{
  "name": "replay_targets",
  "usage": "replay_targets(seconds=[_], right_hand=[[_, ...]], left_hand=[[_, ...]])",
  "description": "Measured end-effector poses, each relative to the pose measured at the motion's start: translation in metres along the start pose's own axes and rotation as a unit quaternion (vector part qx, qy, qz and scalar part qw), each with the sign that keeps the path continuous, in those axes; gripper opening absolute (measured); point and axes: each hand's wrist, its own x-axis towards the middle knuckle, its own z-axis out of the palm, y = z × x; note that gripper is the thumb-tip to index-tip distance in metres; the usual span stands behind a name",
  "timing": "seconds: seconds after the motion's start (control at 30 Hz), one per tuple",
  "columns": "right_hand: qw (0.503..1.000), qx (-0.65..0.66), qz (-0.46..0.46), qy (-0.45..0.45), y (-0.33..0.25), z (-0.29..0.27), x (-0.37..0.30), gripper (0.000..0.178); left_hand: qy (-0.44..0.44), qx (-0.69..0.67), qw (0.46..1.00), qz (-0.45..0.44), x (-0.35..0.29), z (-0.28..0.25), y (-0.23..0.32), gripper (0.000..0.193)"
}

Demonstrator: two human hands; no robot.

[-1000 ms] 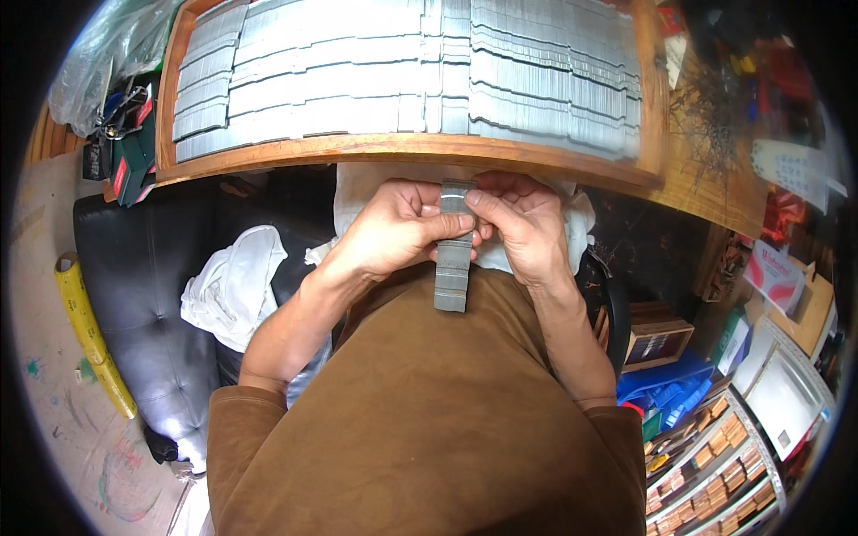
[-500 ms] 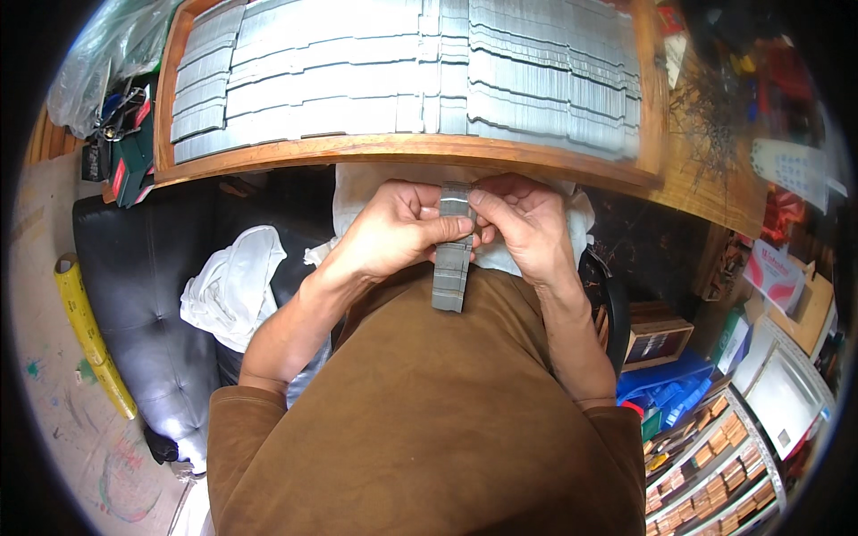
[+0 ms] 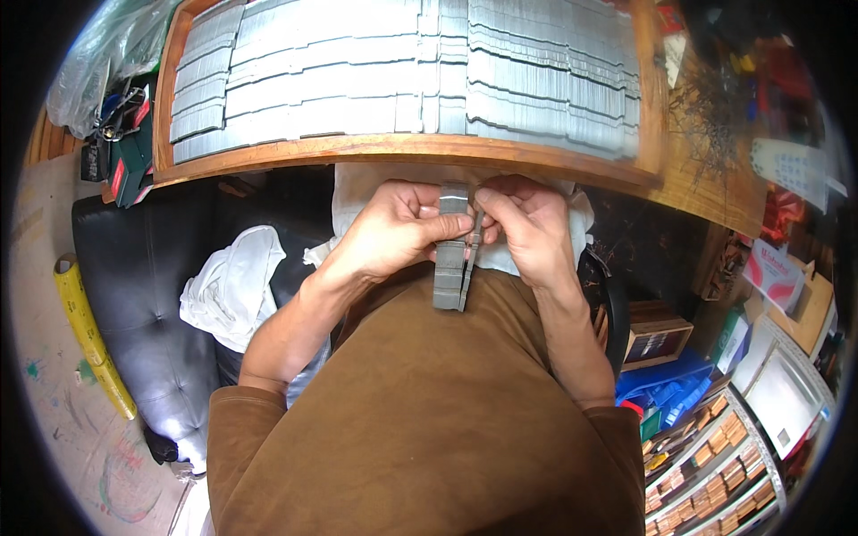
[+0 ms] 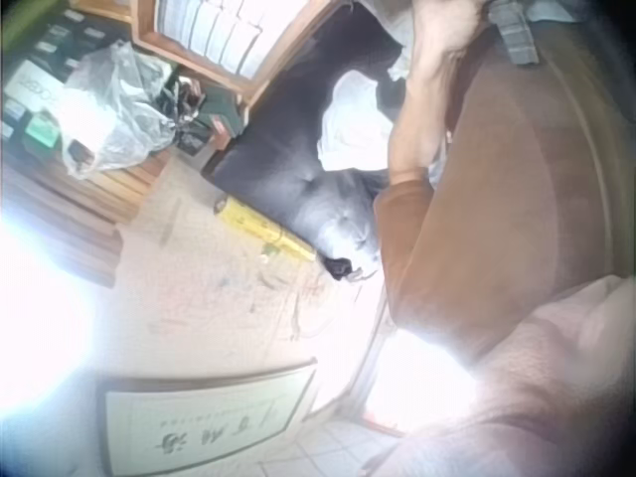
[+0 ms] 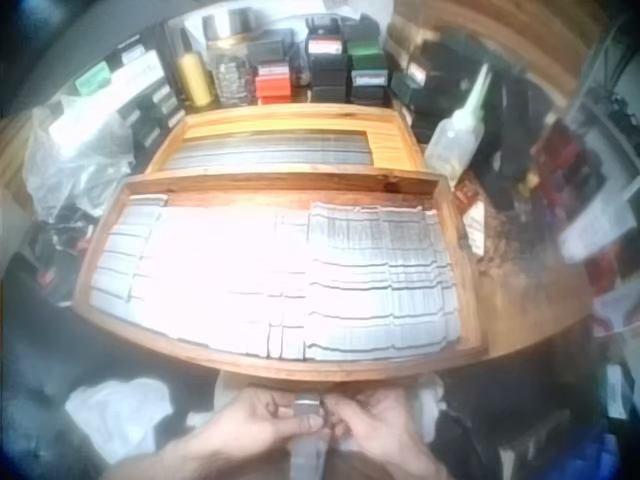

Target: The person holds a small metal strip and repeatedly inserts small pins into its slots. They manipulate the strip with both hands, aligning the pins and pressing them into place. The person continues this repetitive assembly process throughout the clip.

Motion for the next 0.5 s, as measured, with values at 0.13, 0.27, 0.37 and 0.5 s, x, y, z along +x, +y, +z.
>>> replay_targets(seconds=[0.13,0.27,0.37,0.5], right_hand=[[1.000,-0.013,-0.006,-0.019,-0.027,-0.023,-0.032,0.014],[0.973,0.092,-0.210,0.019,-0.110,-0.102,-0.060,0.019],[0.908,0.123,-0.272,0.293,-0.147,-0.150,-0.050,0.018],[0.947,0.037,-0.243,0.205,-0.106,-0.134,-0.060,0.017]], left_hand=[[0.012,-0.057,0.998,-0.008,0.000,-0.002,-0.002,0.024],[-0.007,-0.067,0.998,-0.018,-0.001,-0.003,0.000,0.024],[-0.015,-0.068,0.997,-0.020,-0.002,0.003,0.000,0.024],[-0.025,-0.075,0.997,-0.016,0.000,0.005,0.002,0.025]])
